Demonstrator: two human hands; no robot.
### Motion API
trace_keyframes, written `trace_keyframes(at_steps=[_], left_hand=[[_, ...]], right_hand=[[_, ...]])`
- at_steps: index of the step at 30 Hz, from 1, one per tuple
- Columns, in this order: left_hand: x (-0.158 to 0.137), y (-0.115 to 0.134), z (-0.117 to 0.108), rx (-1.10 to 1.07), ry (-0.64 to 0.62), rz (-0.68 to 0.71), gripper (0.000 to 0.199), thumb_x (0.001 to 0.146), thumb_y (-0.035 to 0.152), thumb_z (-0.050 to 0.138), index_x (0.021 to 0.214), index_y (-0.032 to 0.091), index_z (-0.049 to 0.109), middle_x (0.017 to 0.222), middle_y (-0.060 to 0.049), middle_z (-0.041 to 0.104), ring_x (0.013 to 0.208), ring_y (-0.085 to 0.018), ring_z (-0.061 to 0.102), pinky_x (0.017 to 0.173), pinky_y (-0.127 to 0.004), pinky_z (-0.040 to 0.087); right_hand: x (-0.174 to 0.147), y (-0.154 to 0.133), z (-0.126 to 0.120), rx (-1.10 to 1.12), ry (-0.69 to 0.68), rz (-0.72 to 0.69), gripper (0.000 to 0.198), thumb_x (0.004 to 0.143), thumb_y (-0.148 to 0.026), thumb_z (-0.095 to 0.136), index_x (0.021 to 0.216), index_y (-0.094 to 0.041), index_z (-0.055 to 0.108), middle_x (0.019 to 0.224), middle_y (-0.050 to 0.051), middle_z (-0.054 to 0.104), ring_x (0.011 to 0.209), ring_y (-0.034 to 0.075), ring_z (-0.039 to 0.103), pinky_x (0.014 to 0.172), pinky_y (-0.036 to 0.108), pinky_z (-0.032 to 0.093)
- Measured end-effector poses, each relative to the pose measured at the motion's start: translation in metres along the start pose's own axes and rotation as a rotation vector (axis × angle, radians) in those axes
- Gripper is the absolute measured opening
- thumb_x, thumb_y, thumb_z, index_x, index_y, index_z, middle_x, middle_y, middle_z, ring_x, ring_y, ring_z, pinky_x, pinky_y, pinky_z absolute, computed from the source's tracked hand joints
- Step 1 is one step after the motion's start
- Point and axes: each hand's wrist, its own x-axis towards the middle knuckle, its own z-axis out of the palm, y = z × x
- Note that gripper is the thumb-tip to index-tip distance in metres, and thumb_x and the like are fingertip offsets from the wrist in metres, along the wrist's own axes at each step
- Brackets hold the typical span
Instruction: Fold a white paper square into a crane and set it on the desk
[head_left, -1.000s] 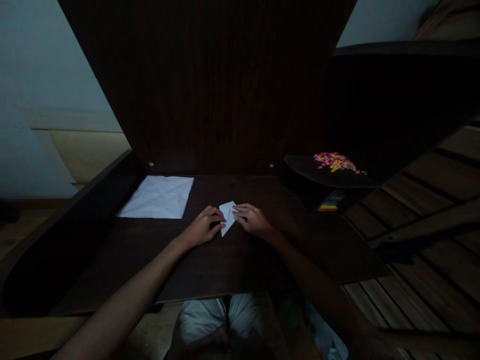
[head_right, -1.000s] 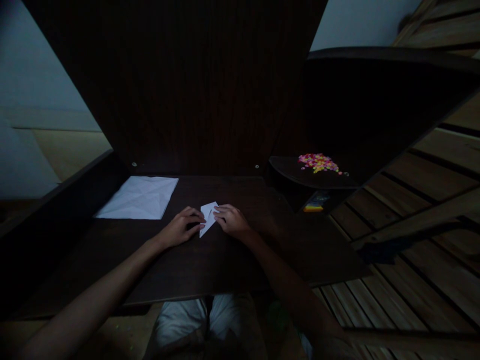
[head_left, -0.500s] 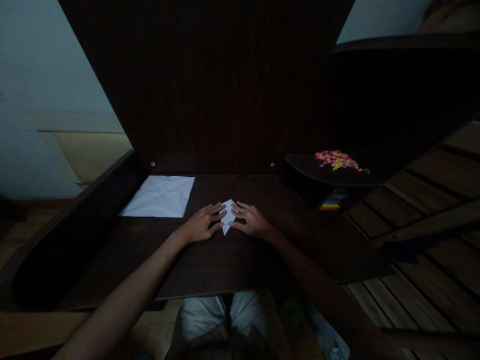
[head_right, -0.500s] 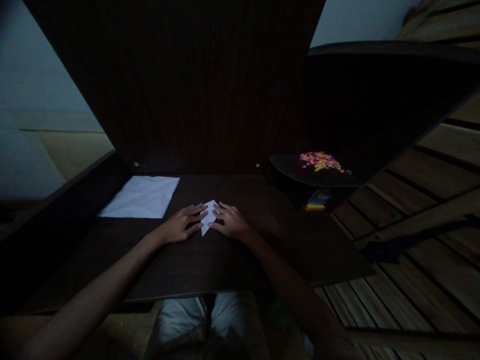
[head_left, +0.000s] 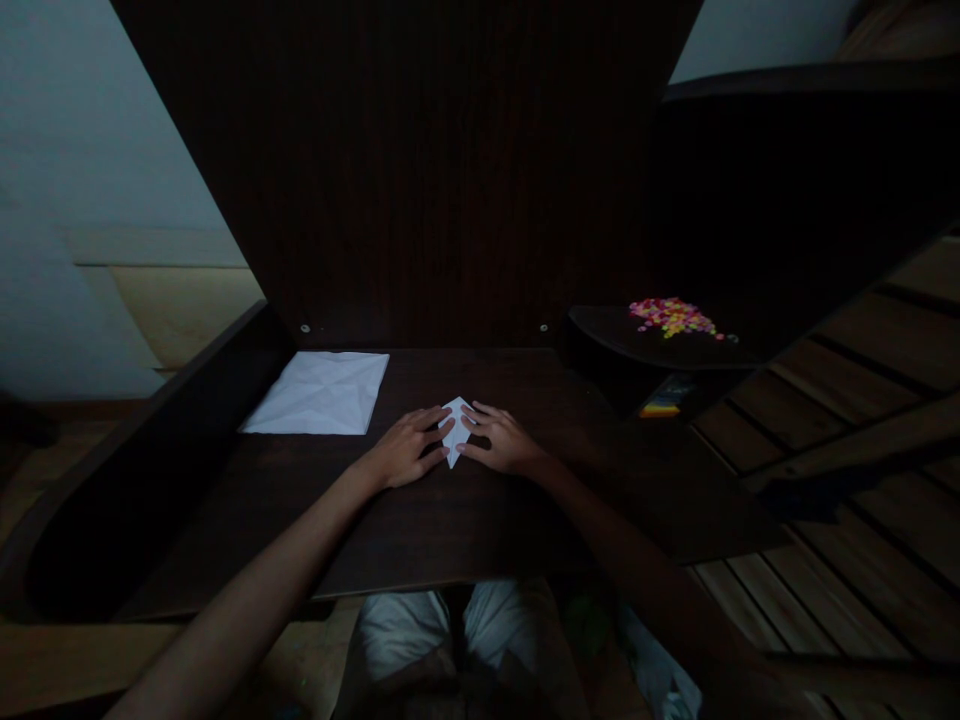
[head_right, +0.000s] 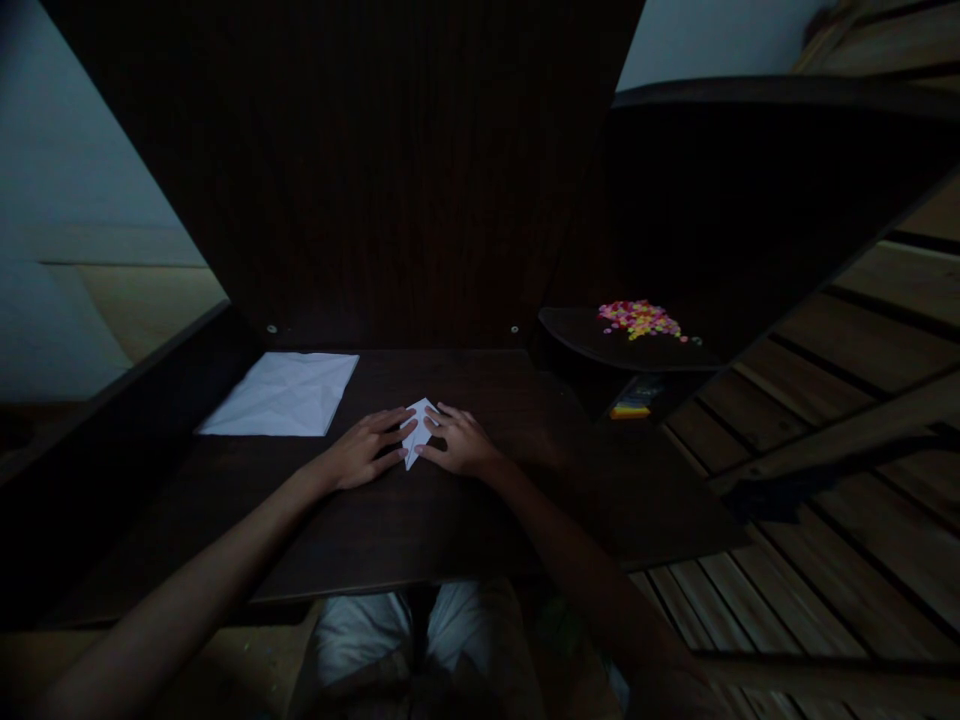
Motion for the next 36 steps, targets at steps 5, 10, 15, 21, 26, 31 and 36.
trace_keyframes(at_steps=[5, 10, 15, 21, 26, 31, 36], left_hand=[[-0.001, 0.000, -0.006, 0.022, -0.004, 0.036, 0.051, 0.086, 0.041, 0.056, 0.133, 0.021, 0.053, 0.138, -0.014, 0.048, 0.125, -0.032, 0.045, 0.105, -0.054, 0.033], [-0.002, -0.001, -0.005, 0.029, -0.002, 0.052, 0.051, 0.090, 0.045, 0.049, 0.134, 0.019, 0.052, 0.139, -0.015, 0.047, 0.124, -0.032, 0.044, 0.105, -0.054, 0.032], [-0.002, -0.002, -0.002, 0.005, 0.001, 0.045, 0.052, 0.091, 0.046, 0.049, 0.136, 0.021, 0.049, 0.145, -0.010, 0.043, 0.128, -0.031, 0.040, 0.105, -0.051, 0.034], [-0.001, 0.000, -0.001, -0.018, -0.074, 0.019, 0.056, 0.094, 0.045, 0.043, 0.143, 0.019, 0.037, 0.151, -0.009, 0.033, 0.142, -0.028, 0.022, 0.112, -0.051, 0.024], [-0.001, 0.002, 0.003, -0.005, -0.070, 0.018, 0.056, 0.096, 0.045, 0.036, 0.145, 0.019, 0.033, 0.152, -0.009, 0.029, 0.144, -0.025, 0.015, 0.115, -0.050, 0.018], [-0.001, 0.007, 0.006, 0.048, -0.048, -0.018, 0.058, 0.096, 0.046, 0.036, 0.144, 0.015, 0.034, 0.151, -0.012, 0.031, 0.142, -0.025, 0.023, 0.115, -0.048, 0.021], [0.000, 0.012, 0.007, 0.095, -0.036, -0.050, 0.058, 0.095, 0.046, 0.036, 0.145, 0.016, 0.034, 0.151, -0.012, 0.032, 0.141, -0.025, 0.026, 0.114, -0.048, 0.023]], right_hand=[[-0.001, 0.003, -0.001, 0.029, -0.023, -0.038, 0.053, 0.090, -0.047, 0.052, 0.135, -0.021, 0.050, 0.146, 0.008, 0.042, 0.139, 0.030, 0.028, 0.109, 0.053, 0.028], [-0.001, 0.005, -0.001, 0.058, -0.047, -0.056, 0.055, 0.089, -0.048, 0.053, 0.138, -0.022, 0.046, 0.147, 0.008, 0.040, 0.140, 0.031, 0.026, 0.109, 0.052, 0.026], [0.000, 0.003, -0.001, 0.064, -0.054, -0.048, 0.056, 0.089, -0.046, 0.054, 0.140, -0.026, 0.043, 0.149, 0.005, 0.037, 0.141, 0.032, 0.024, 0.111, 0.051, 0.024], [0.000, 0.001, -0.001, 0.045, -0.048, -0.045, 0.056, 0.089, -0.046, 0.055, 0.139, -0.025, 0.045, 0.148, 0.006, 0.038, 0.140, 0.032, 0.025, 0.111, 0.052, 0.025], [0.001, -0.001, -0.001, 0.041, -0.062, -0.035, 0.055, 0.089, -0.045, 0.055, 0.138, -0.021, 0.047, 0.148, 0.009, 0.037, 0.140, 0.033, 0.025, 0.110, 0.053, 0.026], [0.001, 0.000, 0.002, 0.021, -0.041, -0.040, 0.055, 0.089, -0.043, 0.055, 0.137, -0.019, 0.048, 0.147, 0.010, 0.039, 0.140, 0.033, 0.026, 0.111, 0.053, 0.027], [0.001, 0.002, 0.005, -0.006, -0.029, -0.051, 0.054, 0.089, -0.044, 0.054, 0.137, -0.018, 0.049, 0.147, 0.010, 0.039, 0.140, 0.032, 0.026, 0.111, 0.053, 0.028]])
